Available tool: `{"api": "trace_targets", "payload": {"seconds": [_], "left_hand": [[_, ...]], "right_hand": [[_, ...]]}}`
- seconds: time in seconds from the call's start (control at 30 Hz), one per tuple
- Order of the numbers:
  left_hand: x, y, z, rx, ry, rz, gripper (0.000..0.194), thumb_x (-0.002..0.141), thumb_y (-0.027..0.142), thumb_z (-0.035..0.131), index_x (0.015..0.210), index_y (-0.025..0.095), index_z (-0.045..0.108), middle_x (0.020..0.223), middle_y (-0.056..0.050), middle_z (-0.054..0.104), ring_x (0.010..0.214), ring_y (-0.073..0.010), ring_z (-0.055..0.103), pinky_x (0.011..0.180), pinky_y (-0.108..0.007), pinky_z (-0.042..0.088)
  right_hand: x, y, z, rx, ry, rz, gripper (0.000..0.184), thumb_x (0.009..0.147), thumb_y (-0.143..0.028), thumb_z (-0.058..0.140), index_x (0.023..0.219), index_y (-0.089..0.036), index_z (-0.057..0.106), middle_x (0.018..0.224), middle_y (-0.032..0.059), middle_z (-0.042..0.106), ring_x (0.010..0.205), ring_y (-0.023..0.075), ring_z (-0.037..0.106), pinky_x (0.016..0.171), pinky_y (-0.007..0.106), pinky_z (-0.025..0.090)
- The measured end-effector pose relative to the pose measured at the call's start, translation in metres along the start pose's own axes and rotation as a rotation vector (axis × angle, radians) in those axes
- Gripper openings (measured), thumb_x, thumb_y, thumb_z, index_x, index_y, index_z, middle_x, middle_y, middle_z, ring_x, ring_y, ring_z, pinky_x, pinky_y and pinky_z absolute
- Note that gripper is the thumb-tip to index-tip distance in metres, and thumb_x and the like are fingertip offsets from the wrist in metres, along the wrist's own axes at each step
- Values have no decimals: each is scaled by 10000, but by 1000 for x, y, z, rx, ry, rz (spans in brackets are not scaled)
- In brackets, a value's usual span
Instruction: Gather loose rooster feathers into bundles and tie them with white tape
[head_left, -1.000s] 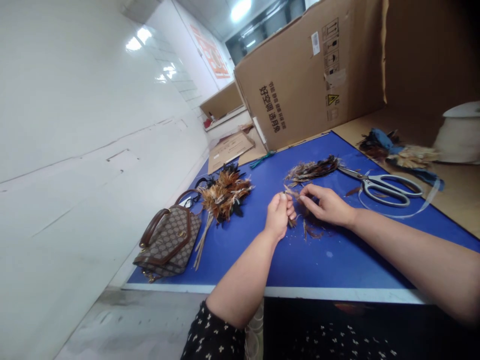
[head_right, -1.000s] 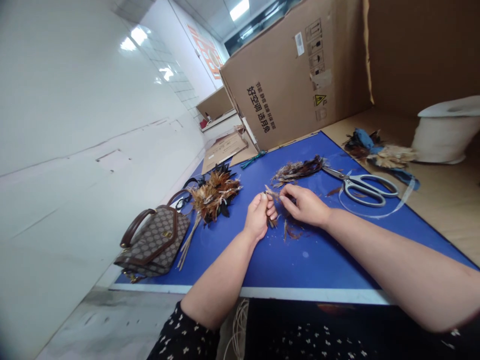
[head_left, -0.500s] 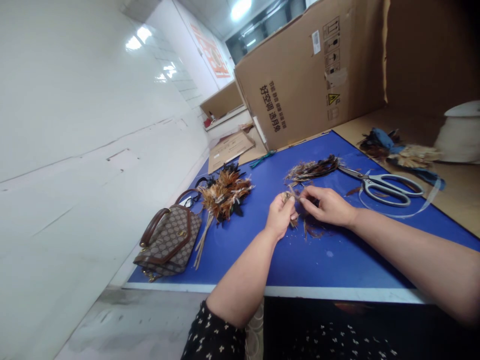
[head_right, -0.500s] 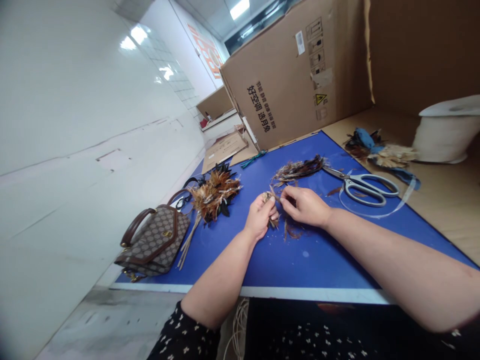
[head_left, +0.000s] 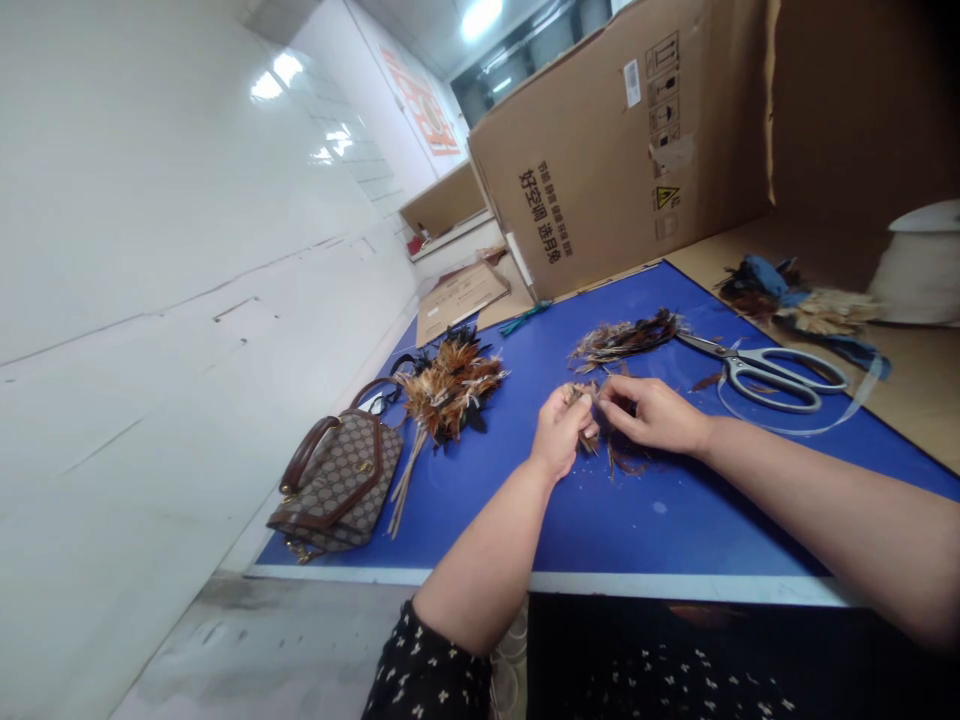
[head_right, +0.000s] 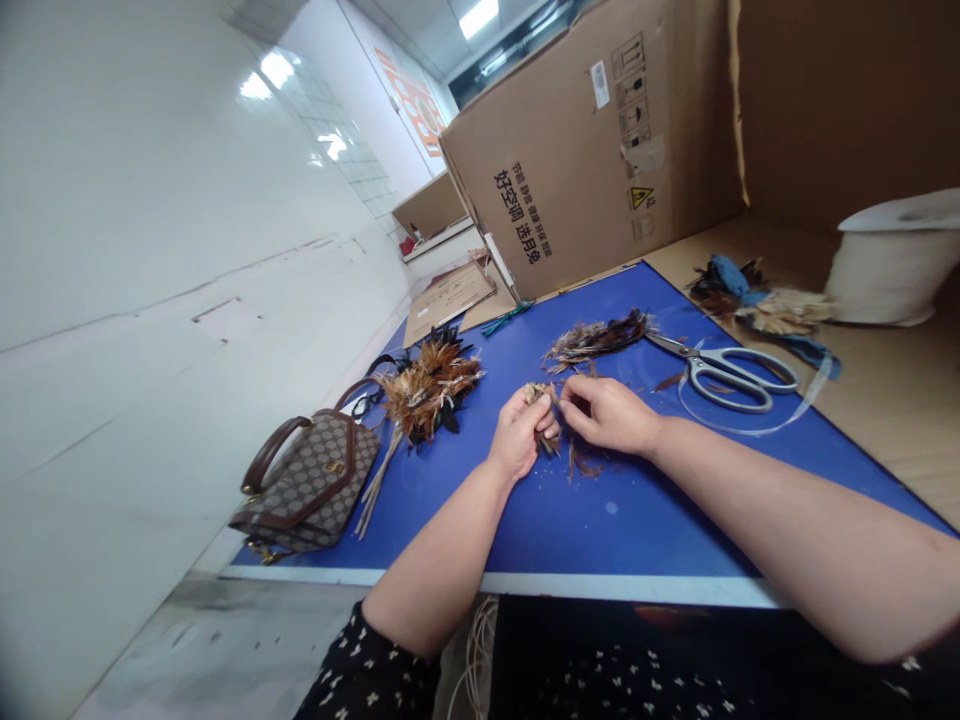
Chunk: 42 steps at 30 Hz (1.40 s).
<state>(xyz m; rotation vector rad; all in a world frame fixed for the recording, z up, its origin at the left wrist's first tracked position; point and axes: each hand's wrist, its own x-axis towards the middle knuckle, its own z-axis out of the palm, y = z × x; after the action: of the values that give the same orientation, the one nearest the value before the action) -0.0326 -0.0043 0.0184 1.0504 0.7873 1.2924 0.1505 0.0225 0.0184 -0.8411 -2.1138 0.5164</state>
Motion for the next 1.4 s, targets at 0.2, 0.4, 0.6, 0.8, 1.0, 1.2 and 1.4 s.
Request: {"api": "trace_targets", "payload": {"seconds": [0.2,0.4,0.6,0.8,1.0,1.2,1.4], "left_hand": [[0,-4,0,-36,-20,-14,421,814,422,886,1002,168,609,737,58,463,585,-51,348,571,-208,352],[-2,-3,1,-42,-72,-33,412,843,463,859,1001,176,611,727,51,456,622,-71,386,602,-213,394],[-3,-2,3,-14,-101,-5,452,823,486,870,1028,173,617,774,39,476,650,-80,418,617,-230,419],[0,-8,1,-22,-97,-9,437,858,521,828,989,179,590,700,59,433,618,-80,405,614,-230,411],[1,-9,-2,14,-55,-17,441,876,551,789,996,177,590,645,72,406,593,-86,412,619,-240,402],[2,-8,-3,19,-6,7,446,870,551,798,992,157,625,633,72,402,577,-80,386,585,-230,367],[3,-9,-6,47,24,1,472,842,576,820,971,157,646,630,66,412,571,-71,363,554,-194,311]], "right_hand": [[-1,0,2,52,-72,-43,259,1016,-379,548,867,-203,666,781,50,740,665,173,643,671,291,485],[-1,1,6,161,-50,7,273,1000,-411,597,863,-206,715,822,64,791,708,198,699,720,319,549],[0,-1,7,274,-20,73,330,1013,-434,581,800,-204,685,794,55,794,704,198,730,704,315,562],[0,-1,9,281,0,96,381,983,-533,611,781,-221,694,749,50,775,643,204,684,652,332,564],[1,-2,10,292,-13,91,401,980,-564,606,773,-232,694,736,47,764,650,209,682,658,338,573],[0,-3,9,277,-88,71,363,994,-480,595,769,-203,658,781,59,775,680,186,692,668,301,542],[0,0,12,188,-85,38,344,964,-427,598,705,-201,596,635,7,636,572,142,541,576,274,440]]}}
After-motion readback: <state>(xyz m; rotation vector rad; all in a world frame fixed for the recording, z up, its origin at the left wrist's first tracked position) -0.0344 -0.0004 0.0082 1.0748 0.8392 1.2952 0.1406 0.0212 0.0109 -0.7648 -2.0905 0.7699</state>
